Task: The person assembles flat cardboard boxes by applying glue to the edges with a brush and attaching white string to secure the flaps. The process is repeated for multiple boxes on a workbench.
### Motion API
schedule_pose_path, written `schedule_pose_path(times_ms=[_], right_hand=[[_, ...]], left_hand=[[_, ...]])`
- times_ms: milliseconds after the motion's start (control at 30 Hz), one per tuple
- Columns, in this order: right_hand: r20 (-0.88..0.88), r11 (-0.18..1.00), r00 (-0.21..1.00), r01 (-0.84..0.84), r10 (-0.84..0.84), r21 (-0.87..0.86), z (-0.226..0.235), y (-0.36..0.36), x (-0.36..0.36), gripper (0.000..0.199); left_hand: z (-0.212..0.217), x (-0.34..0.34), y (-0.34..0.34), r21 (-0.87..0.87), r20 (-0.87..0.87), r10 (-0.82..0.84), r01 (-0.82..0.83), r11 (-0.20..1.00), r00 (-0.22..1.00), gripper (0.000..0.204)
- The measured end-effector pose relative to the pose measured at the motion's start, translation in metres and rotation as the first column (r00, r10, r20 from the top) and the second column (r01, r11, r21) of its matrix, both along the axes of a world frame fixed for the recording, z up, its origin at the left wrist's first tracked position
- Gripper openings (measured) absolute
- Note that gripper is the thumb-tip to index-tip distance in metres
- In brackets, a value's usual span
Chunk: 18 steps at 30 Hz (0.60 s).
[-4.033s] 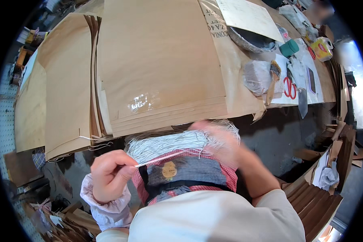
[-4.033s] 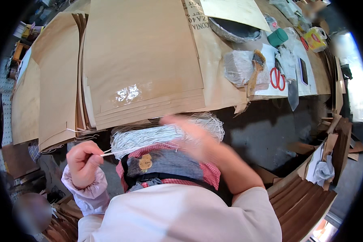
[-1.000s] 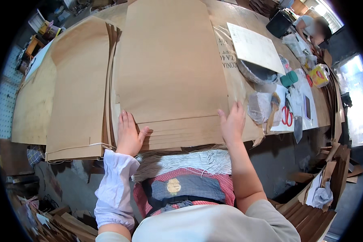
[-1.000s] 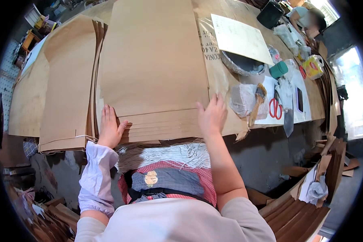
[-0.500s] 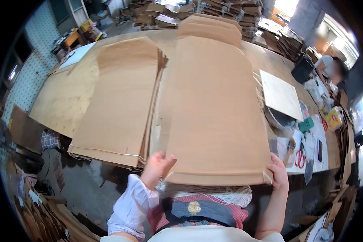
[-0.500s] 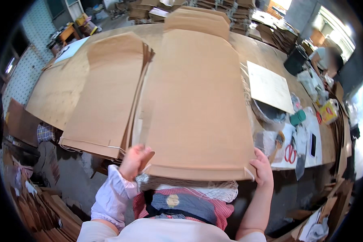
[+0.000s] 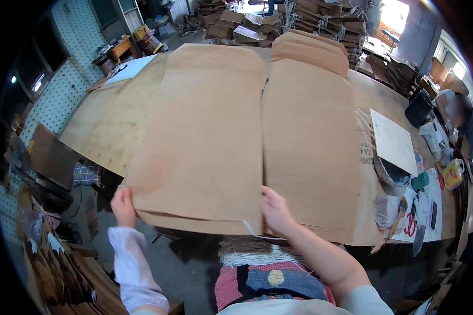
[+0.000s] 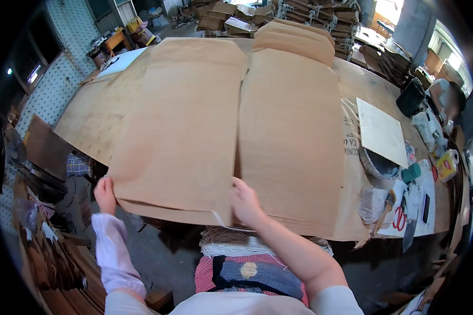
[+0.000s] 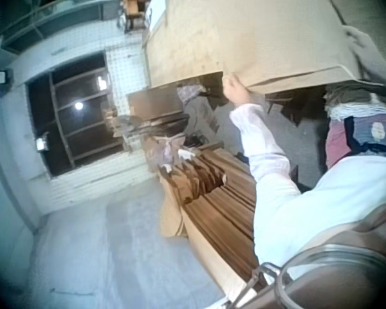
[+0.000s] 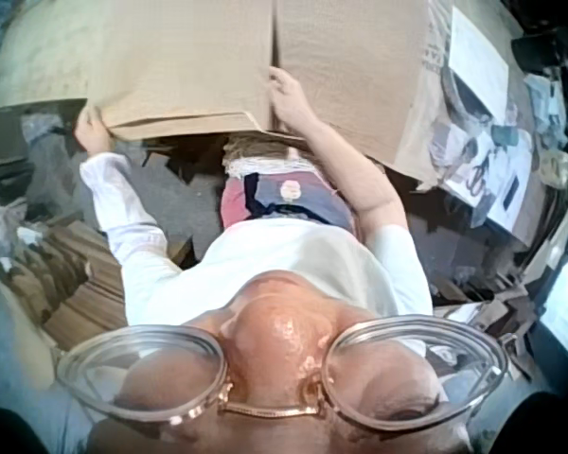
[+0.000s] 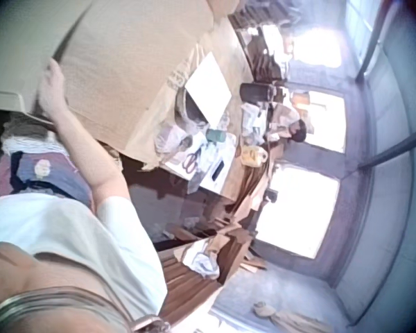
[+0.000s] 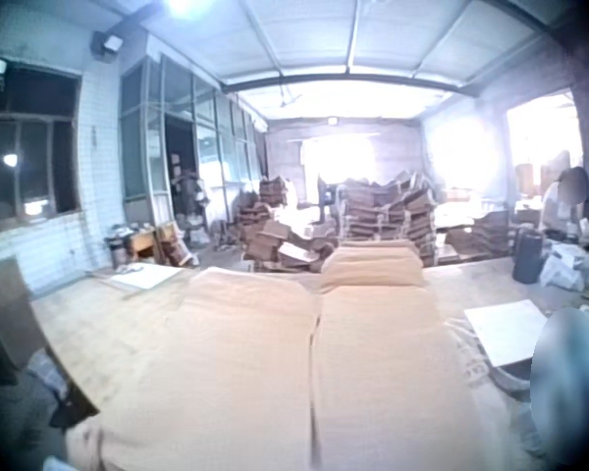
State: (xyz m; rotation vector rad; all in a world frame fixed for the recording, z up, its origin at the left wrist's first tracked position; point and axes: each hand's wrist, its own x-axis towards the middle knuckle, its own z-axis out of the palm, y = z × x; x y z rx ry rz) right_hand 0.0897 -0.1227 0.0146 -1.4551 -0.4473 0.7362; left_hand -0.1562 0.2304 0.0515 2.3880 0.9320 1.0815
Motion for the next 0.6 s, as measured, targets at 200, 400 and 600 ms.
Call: schedule_pose_path(times_ms=[200, 400, 600], right_hand=[[-0.323, 0.999, 0.945, -0.034, 0.041, 0.027, 0.002, 0.096, -0.023, 0.036], [-0.377, 0.72, 0.614, -0.565, 0.694, 0.403, 0.049, -0.014, -0.039, 0.061], [0.572, 0.69, 0.815, 0.36, 0.096, -0.628, 0.056, -0.237, 0.027, 0.015]], left_hand=[[-0.017, -0.014, 0.148, -0.154, -0.288, 0.055, -0.103, 0.983, 0.956, 0.024], [-0.014, 0.003, 0.157, 0.181, -0.375, 0.287, -0.234, 0.955, 0.881, 0.023], [0.029, 0.06, -0.062, 0.192, -0.111, -0.059, 0.079, 0.978, 0.992, 0.023]])
